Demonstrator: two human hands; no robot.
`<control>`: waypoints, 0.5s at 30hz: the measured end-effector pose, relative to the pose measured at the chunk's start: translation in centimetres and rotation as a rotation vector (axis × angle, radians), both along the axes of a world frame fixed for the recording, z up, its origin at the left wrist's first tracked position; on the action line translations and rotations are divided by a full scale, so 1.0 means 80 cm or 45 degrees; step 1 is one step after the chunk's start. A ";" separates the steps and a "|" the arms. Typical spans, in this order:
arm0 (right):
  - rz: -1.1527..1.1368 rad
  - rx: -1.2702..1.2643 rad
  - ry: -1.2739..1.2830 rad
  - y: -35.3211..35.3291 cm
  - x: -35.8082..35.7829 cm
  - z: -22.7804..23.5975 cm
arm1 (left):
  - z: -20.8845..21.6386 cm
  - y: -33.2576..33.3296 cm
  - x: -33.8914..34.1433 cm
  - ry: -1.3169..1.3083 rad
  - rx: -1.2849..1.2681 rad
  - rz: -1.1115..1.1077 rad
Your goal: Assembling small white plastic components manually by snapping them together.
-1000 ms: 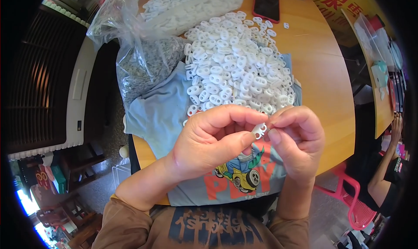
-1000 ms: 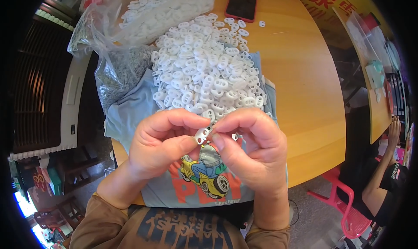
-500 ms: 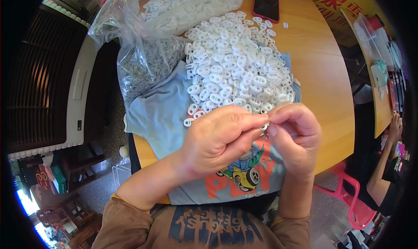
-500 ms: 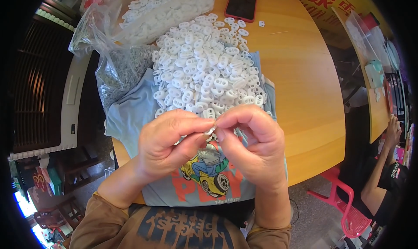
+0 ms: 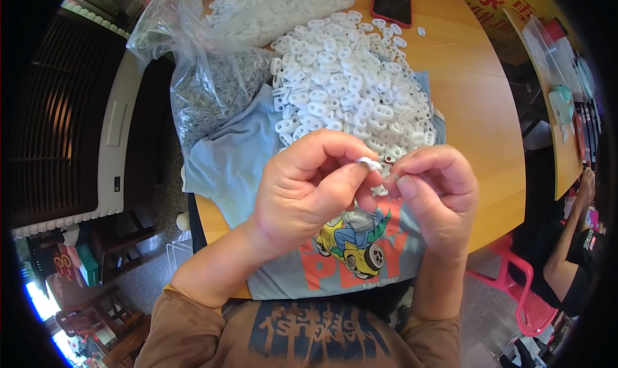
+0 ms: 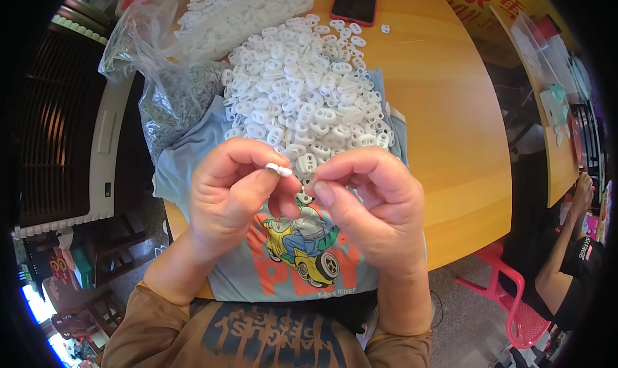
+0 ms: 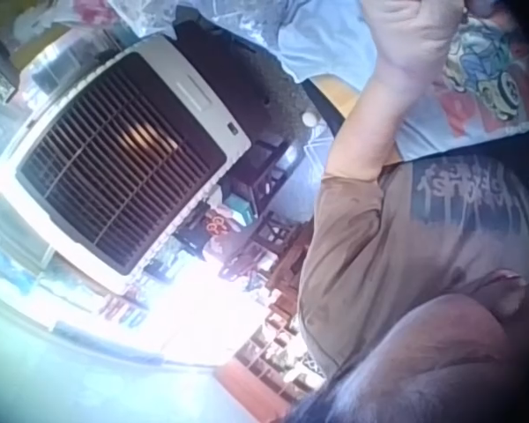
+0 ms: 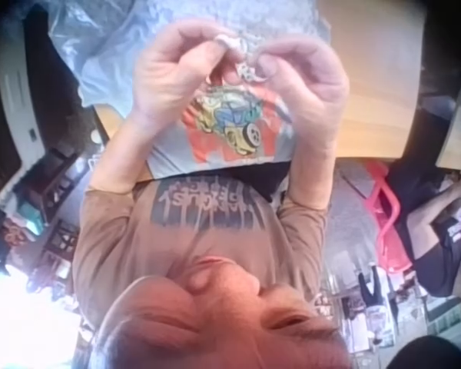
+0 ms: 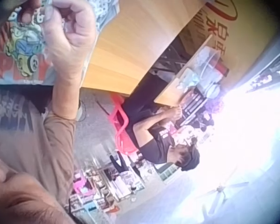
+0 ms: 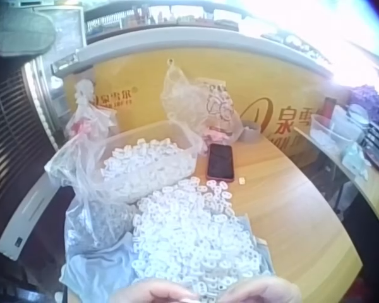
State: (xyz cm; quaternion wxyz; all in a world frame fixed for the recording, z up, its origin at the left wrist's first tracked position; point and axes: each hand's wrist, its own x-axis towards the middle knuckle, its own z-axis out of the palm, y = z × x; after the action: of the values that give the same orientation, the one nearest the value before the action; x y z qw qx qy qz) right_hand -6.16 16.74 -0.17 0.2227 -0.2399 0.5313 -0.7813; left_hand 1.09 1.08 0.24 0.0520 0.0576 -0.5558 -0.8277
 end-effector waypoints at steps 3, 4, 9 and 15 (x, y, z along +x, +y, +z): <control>0.015 -0.034 0.000 -0.002 -0.001 -0.001 | -0.003 0.000 -0.001 0.040 -0.010 -0.045; 0.017 -0.030 0.000 -0.003 0.000 -0.001 | -0.001 0.004 -0.002 0.033 0.032 -0.005; -0.014 0.001 -0.039 0.002 -0.002 -0.002 | 0.000 -0.001 -0.004 -0.059 0.106 -0.062; -0.010 0.026 0.024 0.001 -0.004 -0.002 | 0.008 -0.007 -0.003 -0.288 0.243 -0.288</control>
State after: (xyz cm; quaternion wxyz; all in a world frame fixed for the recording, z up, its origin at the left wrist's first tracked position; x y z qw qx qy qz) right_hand -6.45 16.78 -0.30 0.2171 -0.2428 0.5424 -0.7744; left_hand 0.88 0.50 0.88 -0.1100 0.0922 -0.4801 -0.8654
